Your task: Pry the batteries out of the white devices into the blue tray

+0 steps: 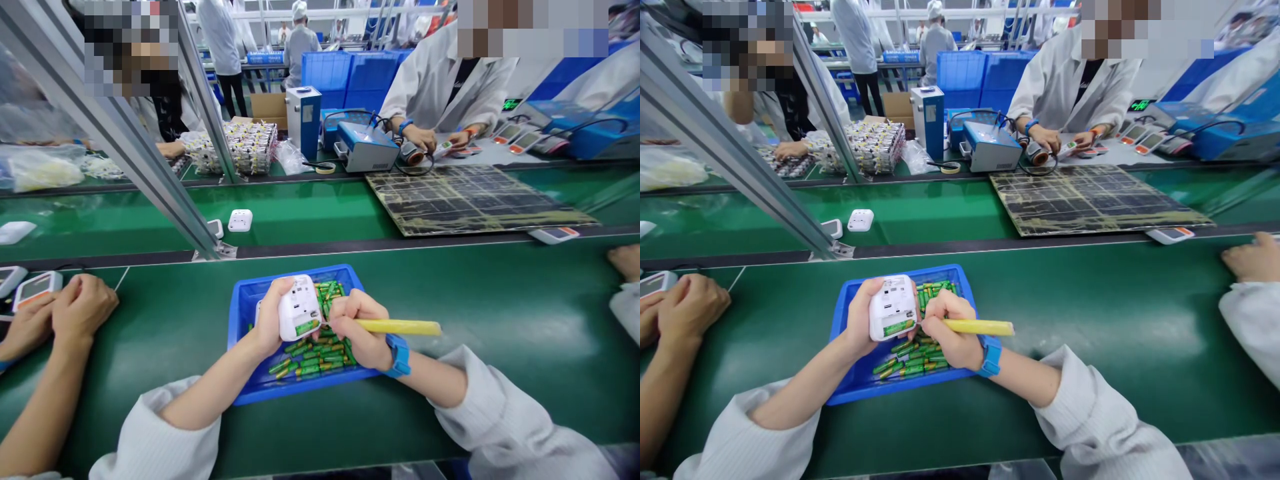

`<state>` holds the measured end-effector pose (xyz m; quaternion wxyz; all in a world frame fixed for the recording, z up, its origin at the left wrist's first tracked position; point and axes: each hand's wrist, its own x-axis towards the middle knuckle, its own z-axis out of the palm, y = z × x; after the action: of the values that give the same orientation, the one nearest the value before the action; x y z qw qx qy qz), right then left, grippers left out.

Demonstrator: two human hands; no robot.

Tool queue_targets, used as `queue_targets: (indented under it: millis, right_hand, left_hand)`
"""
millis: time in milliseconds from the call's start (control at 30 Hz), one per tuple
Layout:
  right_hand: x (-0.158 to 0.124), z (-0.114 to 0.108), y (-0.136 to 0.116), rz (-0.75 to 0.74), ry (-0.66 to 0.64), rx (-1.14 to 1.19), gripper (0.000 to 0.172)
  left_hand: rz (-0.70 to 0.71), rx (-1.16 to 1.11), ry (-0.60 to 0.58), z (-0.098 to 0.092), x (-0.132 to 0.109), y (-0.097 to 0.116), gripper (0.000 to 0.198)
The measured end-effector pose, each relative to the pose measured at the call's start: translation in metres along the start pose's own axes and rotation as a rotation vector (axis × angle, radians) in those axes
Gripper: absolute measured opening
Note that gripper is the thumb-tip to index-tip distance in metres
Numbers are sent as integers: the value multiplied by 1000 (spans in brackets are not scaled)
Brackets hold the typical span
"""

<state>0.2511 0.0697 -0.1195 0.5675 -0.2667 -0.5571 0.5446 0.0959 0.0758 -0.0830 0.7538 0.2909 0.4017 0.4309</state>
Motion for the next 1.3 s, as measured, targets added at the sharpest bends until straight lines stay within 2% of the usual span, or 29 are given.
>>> queue_targets:
  millis: [133,267,400,467,533,600,667,733,800,867,967,1033,1100,1167,1200,1267,1300]
  right_hand:
    - [6,2,-2,130,-4,70,27]
    - [20,4,-2,358,9,302,25]
    - [34,-2,-4,608,-27,460,25]
    - [39,-6,-5,698,-35,525,29]
    - [42,-7,-6,731,-55,572,31]
    - [44,-6,-6,695,-61,574,30]
    - [45,-4,-4,597,-4,501,27]
    - [46,-3,-1,492,73,347,23]
    - [46,-3,0,390,95,138,25]
    - [47,-5,0,283,21,-49,28]
    - [48,-5,-3,148,-228,-228,33]
    - [49,-3,-7,131,-366,-317,45]
    - [55,-1,-10,155,-411,-328,49]
    - [68,-4,-9,192,-398,-233,50]
    - [78,-7,-7,204,-377,-187,49]
    - [106,-18,5,177,-268,-184,50]
    - [122,-25,13,130,-167,-247,49]
  left_hand:
    - [47,-19,29,0,-1,0,49]
    - [143,3,21,2,-2,0,50]
    - [140,39,22,4,-2,-3,57]
    - [166,107,63,2,-2,-7,54]
    - [224,278,119,-1,0,-12,46]
    - [266,468,168,-6,2,-16,40]
    - [299,560,216,-9,4,-18,38]
    - [355,564,281,-10,5,-19,36]
    - [391,569,325,-9,5,-18,34]
    - [391,572,328,-8,4,-17,34]
    - [413,496,281,-7,5,-18,39]
    - [434,370,265,-7,9,-20,44]
    - [410,236,243,-7,12,-21,48]
    - [336,221,214,-7,13,-17,58]
    - [299,287,212,-8,12,-13,65]
    - [245,563,225,-9,5,-4,78]
    - [232,758,212,-11,0,1,80]
